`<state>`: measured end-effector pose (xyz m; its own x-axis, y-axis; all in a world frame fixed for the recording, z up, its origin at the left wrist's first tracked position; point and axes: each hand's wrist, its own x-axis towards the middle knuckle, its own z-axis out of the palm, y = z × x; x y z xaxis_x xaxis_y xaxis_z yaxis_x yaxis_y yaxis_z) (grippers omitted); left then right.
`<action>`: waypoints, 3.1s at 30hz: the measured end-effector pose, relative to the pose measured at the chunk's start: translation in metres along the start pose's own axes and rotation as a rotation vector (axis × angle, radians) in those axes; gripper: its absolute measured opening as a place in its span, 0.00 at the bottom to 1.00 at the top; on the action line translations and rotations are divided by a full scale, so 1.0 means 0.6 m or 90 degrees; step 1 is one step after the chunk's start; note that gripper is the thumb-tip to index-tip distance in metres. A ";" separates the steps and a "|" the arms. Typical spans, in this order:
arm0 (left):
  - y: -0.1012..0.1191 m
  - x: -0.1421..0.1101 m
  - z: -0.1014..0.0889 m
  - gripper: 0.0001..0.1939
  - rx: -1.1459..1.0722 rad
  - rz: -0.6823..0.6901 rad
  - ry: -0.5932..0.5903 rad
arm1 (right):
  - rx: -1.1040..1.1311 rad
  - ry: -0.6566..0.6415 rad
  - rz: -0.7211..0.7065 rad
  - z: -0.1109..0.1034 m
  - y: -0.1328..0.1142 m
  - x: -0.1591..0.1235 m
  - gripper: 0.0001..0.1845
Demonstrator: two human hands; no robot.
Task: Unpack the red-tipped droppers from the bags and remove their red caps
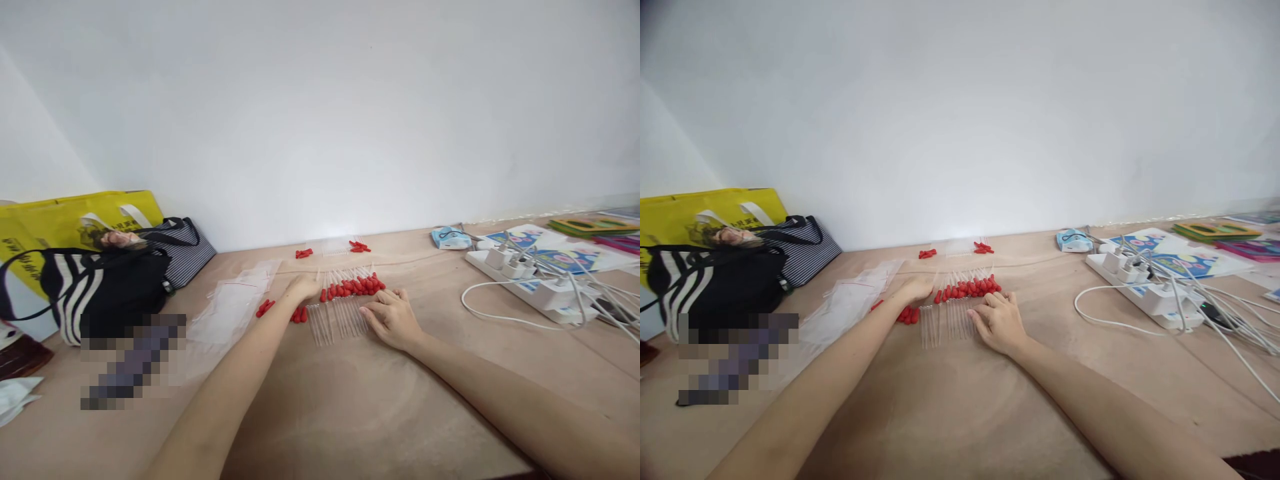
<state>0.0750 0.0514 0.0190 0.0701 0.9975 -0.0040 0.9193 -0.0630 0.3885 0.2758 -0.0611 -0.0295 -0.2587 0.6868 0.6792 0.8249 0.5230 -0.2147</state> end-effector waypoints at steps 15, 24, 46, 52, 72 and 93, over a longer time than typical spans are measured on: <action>-0.081 -0.181 0.020 0.10 0.080 0.569 0.351 | -0.029 0.022 -0.177 0.019 -0.033 0.012 0.18; -0.072 -0.174 0.030 0.07 0.050 0.613 0.348 | 0.018 0.019 -0.226 0.039 -0.051 0.025 0.10; -0.091 -0.182 0.019 0.11 0.044 0.629 0.265 | -0.038 0.082 -0.289 0.012 -0.028 0.002 0.10; -0.109 -0.188 0.009 0.10 -0.035 0.530 0.313 | -0.069 0.078 -0.116 -0.003 0.012 -0.008 0.11; -0.209 -0.119 -0.062 0.15 -0.161 0.043 0.349 | -0.058 -0.068 -0.024 0.058 -0.073 0.047 0.09; -0.165 -0.134 -0.058 0.14 0.025 0.159 0.318 | -0.016 -0.032 0.004 0.024 -0.041 0.027 0.13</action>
<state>-0.0350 -0.0216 0.0131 0.1048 0.8449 0.5245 0.9127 -0.2911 0.2866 0.2441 -0.0560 -0.0233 -0.2776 0.7152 0.6414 0.8387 0.5061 -0.2012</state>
